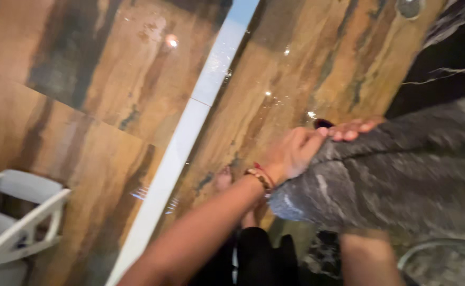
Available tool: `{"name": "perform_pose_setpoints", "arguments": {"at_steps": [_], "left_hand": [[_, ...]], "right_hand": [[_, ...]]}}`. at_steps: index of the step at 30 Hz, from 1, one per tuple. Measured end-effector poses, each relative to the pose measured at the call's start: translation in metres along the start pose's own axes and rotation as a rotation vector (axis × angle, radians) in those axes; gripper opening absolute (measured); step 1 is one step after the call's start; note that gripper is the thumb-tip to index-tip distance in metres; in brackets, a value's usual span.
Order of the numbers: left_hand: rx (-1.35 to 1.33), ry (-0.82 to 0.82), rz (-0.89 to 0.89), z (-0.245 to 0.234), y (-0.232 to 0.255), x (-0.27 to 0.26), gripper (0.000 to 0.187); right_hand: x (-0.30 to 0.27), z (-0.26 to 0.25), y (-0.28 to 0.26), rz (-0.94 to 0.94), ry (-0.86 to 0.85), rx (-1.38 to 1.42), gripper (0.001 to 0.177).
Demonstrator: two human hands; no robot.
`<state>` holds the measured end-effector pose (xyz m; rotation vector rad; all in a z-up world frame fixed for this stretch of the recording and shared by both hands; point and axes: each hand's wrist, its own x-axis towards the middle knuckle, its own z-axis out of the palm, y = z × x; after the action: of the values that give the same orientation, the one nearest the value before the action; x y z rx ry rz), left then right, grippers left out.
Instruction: The person washes a rug on a bathroom floor by pouring water over it with a container from a bucket and then rolling the rug tightly to wring out the water.
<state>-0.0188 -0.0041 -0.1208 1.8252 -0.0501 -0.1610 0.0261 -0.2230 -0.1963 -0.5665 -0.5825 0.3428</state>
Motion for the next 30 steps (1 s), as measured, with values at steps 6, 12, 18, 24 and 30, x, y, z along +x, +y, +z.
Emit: {"name": "perform_pose_setpoints", "arguments": {"at_steps": [6, 12, 18, 24, 30], "left_hand": [[0.281, -0.268, -0.357, -0.027, 0.008, 0.003, 0.057], [0.241, -0.097, -0.142, -0.041, 0.010, 0.000, 0.042], [-0.614, 0.100, -0.761, -0.024, 0.000, -0.018, 0.042], [-0.807, 0.267, -0.813, 0.003, -0.018, -0.022, 0.047], [-0.660, 0.350, -0.440, 0.040, -0.063, -0.007, 0.033]], "right_hand": [[0.002, 0.011, 0.041, -0.006, 0.149, 0.196, 0.028], [-0.024, 0.026, 0.072, -0.163, 0.307, 0.288, 0.024], [-0.027, 0.018, 0.045, -0.111, 0.335, 0.031, 0.022], [0.023, 0.043, 0.026, -0.100, 0.174, 0.002, 0.023], [0.047, 0.112, 0.009, -0.018, 0.561, 0.064, 0.018]]}}
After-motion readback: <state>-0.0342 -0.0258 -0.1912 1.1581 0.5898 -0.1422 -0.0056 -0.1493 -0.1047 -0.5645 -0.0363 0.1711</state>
